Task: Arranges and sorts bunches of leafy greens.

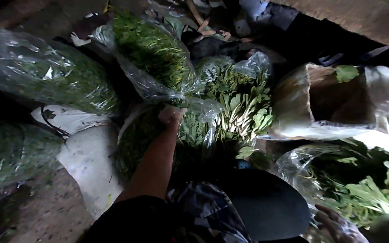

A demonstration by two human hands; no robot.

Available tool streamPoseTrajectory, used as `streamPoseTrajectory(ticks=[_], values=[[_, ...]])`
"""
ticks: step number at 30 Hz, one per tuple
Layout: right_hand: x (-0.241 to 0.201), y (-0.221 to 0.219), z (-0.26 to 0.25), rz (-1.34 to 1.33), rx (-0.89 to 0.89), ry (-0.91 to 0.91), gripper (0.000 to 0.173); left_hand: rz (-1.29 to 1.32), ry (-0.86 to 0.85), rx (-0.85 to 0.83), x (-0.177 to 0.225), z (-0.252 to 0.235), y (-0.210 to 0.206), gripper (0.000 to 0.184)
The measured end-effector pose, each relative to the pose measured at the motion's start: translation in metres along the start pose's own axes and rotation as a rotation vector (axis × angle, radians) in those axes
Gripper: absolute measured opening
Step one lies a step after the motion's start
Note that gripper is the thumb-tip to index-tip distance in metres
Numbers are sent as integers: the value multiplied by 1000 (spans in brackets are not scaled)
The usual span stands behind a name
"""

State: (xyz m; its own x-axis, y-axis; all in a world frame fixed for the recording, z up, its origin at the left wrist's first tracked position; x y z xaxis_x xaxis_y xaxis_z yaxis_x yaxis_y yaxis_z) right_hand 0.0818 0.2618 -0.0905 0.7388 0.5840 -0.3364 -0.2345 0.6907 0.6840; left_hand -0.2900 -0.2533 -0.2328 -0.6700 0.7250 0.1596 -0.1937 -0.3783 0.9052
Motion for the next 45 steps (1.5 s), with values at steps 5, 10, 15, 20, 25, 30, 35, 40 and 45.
streamPoseTrajectory(ticks=[5, 10, 15, 20, 25, 30, 35, 40, 45], values=[[-20, 0, 8, -3, 41, -25, 40, -47, 1, 21, -4, -5, 4, 60], [4, -1, -5, -5, 24, -9, 39, 42, -158, 47, -24, 16, 10, 57], [-3, -1, 0, -22, 52, -12, 39, 141, -160, -115, -30, 8, 13, 80], [5, 2, -6, -32, 77, 22, 39, -76, -74, -113, -37, 8, -4, 100], [-8, 2, 2, 9, 35, -13, 40, -55, -96, -184, -32, 20, -8, 61], [2, 1, -3, -14, 53, -10, 39, -84, -117, -150, -46, 25, 11, 52], [3, 2, -5, -5, 57, 36, 39, 33, -76, -144, -31, 27, 4, 60], [0, 3, -2, 36, 33, 30, 40, 116, -47, -78, -32, 39, -6, 54], [-5, 2, -4, 19, -25, 28, 47, 261, -73, -98, -15, 68, -17, 56]])
Point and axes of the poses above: each hand's wrist, its own z-axis away from the middle knuckle, its own y-axis out of the back of the hand, x = y × z, the point moved 7 cm from there along -z, towards the middle knuckle, and after that the axes turned 7 degrees about y, right-handed, at the moved point
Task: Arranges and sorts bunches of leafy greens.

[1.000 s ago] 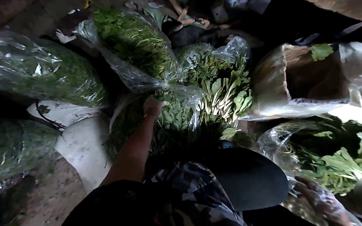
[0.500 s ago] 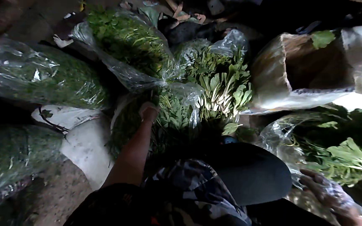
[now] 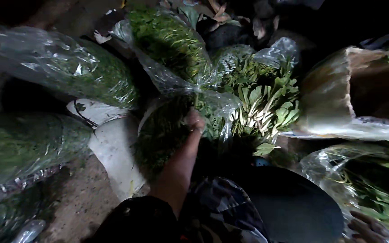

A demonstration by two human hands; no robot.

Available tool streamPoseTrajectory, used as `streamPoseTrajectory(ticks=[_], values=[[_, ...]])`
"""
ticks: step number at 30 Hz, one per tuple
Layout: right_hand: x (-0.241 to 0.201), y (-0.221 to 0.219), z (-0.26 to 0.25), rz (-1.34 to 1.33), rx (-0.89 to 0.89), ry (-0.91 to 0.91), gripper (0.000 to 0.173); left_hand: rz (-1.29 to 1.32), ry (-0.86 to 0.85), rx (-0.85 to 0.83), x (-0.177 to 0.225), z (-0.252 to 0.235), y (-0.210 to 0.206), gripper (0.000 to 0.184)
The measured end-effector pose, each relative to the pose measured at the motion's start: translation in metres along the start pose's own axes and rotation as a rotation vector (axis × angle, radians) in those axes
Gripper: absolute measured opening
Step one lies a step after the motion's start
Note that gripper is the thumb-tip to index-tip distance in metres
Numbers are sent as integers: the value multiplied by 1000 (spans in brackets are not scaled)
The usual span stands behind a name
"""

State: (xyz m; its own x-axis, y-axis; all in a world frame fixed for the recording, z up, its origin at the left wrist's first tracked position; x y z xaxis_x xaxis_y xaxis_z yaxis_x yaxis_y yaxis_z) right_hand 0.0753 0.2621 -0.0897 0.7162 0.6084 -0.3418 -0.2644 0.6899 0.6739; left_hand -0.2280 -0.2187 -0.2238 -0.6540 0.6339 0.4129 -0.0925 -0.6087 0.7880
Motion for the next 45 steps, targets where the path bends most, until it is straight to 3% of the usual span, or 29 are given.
streamPoseTrajectory(ticks=[4, 6, 9, 12, 17, 19, 23, 26, 29, 33, 35, 38, 42, 45], values=[[-4, -2, -2, -10, -9, 2, 49, -300, -116, -66, 18, -5, 6, 63], [-3, -3, -2, -5, -13, -3, 48, -380, -158, -20, 20, -6, 53, 64], [11, -2, -1, -12, -2, 8, 47, -362, -44, 129, -7, -41, 105, 49], [10, 0, 1, -23, 25, 25, 46, -441, -3, 78, -26, -70, 86, 60], [10, 1, 1, 15, 51, 21, 42, -605, -126, 78, 11, -52, 38, 42], [9, 0, 2, -3, 63, 24, 41, -519, -71, 24, 8, -57, 27, 38], [11, 1, 6, -4, 66, 7, 40, -432, 20, 30, 7, -60, 39, 50], [13, 3, 8, 1, 86, 13, 40, -547, -129, -113, 12, -69, 35, 42], [13, 4, 6, 20, 78, 8, 39, -517, -198, -151, 16, -77, 33, 46], [10, 3, 3, 4, 75, 10, 40, -224, -164, -145, 14, -62, 48, 63], [7, 2, 5, -2, 74, 4, 39, -401, -146, -141, 8, -70, 35, 75], [12, 2, 3, -21, 81, 5, 40, -464, -96, -178, -7, -75, 40, 60], [14, 3, 6, -43, 111, 15, 39, -130, -54, -226, -31, -60, 65, 58], [13, 4, 4, -19, 96, 18, 40, -304, -100, -143, -24, -65, 53, 68]])
Point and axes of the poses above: each hand's wrist, its own z-axis away from the middle knuckle, its own y-axis out of the back of the hand, x = y × z, the point moved 7 cm from there along -z, towards the middle knuckle, and after that the axes turned 7 degrees about y, right-handed, at the moved point
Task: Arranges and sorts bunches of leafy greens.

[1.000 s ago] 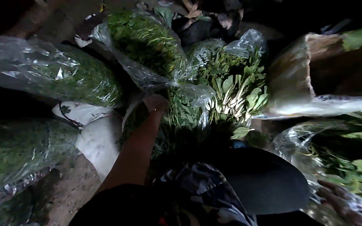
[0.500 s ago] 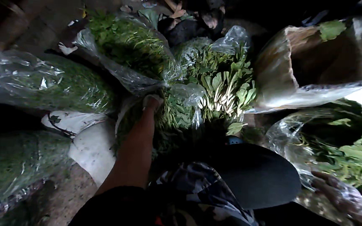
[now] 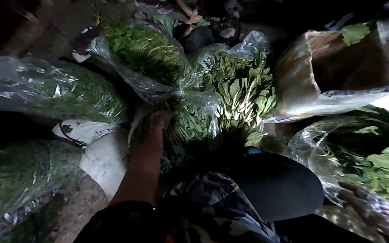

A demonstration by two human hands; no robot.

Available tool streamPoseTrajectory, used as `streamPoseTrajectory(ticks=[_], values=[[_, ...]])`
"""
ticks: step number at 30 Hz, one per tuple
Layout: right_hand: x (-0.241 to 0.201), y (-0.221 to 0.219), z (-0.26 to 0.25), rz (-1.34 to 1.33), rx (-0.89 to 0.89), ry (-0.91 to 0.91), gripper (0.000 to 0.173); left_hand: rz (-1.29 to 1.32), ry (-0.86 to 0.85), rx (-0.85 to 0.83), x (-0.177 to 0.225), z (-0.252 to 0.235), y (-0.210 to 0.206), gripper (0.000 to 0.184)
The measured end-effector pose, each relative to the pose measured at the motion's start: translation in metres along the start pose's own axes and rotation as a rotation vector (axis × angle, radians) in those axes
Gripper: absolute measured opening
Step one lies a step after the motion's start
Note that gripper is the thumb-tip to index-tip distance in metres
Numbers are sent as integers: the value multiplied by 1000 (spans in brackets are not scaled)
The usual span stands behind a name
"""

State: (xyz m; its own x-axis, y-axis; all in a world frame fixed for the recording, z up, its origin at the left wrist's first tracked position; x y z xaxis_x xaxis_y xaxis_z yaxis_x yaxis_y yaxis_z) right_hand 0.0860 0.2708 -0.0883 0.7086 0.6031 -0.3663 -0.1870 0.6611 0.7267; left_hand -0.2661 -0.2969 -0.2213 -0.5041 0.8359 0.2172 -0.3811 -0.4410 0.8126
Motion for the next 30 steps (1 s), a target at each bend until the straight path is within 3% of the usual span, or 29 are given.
streamPoseTrajectory(ticks=[2, 4, 6, 10, 14, 18, 20, 23, 25, 30], values=[[-2, -1, -2, -8, -1, -2, 40, -67, -16, -34, 17, -9, -12, 74], [-4, -1, -1, -2, -5, 8, 40, -121, 0, -63, 21, -8, -18, 61], [-3, 2, -1, 10, 0, 31, 40, 18, -5, -68, 9, -3, -15, 50], [2, 5, 5, -21, 0, 28, 42, 375, -21, 19, -21, 38, 13, 48], [-4, 4, 5, -47, -23, 39, 43, 203, 11, 164, -11, 76, 47, 63], [-4, 5, 6, -48, 10, 81, 41, 94, 87, 278, -5, 71, 56, 75], [-5, 5, 6, -60, -5, 78, 43, 106, 56, 248, -8, 55, 45, 79], [6, 4, 0, -59, 10, 93, 42, 150, -59, 97, -5, 34, 27, 64], [9, 5, -1, -42, 9, 89, 42, 54, -74, 103, -5, 22, 27, 69], [8, 7, 4, -93, 44, 130, 40, 176, -77, 153, -4, 69, 52, 72]])
Point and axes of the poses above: each hand's wrist, its own z-axis away from the middle knuckle, its own y-axis out of the back of the hand, x = y × z, the point moved 7 cm from there along -z, towards the middle knuckle, and after that the axes turned 7 degrees about y, right-handed, at the moved point
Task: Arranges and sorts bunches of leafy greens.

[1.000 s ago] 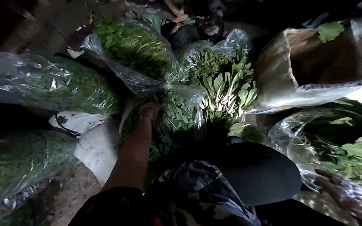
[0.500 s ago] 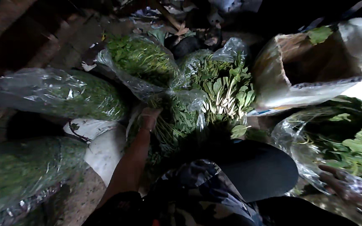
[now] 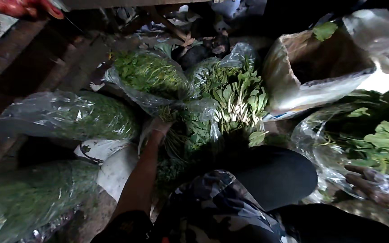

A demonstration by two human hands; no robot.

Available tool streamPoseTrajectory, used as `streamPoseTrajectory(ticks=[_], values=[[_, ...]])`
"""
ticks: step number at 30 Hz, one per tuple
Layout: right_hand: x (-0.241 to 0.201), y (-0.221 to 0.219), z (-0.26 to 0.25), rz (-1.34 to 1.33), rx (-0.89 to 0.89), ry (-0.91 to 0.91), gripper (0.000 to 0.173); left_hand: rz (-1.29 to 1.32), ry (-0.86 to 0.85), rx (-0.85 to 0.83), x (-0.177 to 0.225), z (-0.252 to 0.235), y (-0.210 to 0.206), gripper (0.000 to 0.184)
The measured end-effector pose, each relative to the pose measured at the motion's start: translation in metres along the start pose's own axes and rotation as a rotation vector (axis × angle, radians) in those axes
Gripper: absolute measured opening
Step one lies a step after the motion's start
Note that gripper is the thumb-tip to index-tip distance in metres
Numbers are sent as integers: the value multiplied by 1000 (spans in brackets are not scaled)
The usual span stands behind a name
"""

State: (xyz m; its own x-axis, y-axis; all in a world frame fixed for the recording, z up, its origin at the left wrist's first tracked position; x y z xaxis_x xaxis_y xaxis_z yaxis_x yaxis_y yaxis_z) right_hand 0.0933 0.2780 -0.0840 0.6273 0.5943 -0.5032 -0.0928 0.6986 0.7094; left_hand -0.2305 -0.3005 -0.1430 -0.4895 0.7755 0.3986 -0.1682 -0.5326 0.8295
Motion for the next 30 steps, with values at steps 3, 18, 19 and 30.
streamPoseTrajectory(ticks=[3, 18, 19, 30], values=[[8, 0, -2, -13, 14, 23, 41, 110, -102, 52, -7, 23, 17, 69], [-18, 6, 5, 66, -42, 20, 40, 579, -854, 261, 193, 192, 301, 58], [-21, 7, 7, 73, -52, 13, 40, 599, -892, 249, 214, 204, 310, 52], [8, -1, -5, 106, -88, -50, 42, 597, -1267, -257, 452, 292, 327, 20]])
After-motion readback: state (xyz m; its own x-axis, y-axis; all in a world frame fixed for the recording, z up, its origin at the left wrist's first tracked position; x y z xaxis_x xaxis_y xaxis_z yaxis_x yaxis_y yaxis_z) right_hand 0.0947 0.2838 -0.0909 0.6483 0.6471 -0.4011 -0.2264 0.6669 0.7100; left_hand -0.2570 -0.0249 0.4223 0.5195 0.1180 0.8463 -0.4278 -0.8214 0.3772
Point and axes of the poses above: each hand's wrist, its own z-axis away from the middle knuckle, its own y-axis out of the back of the hand, x = y × z, the point moved 7 cm from there along -z, towards the middle knuckle, and after that the axes turned 7 degrees about y, right-handed, at the moved point
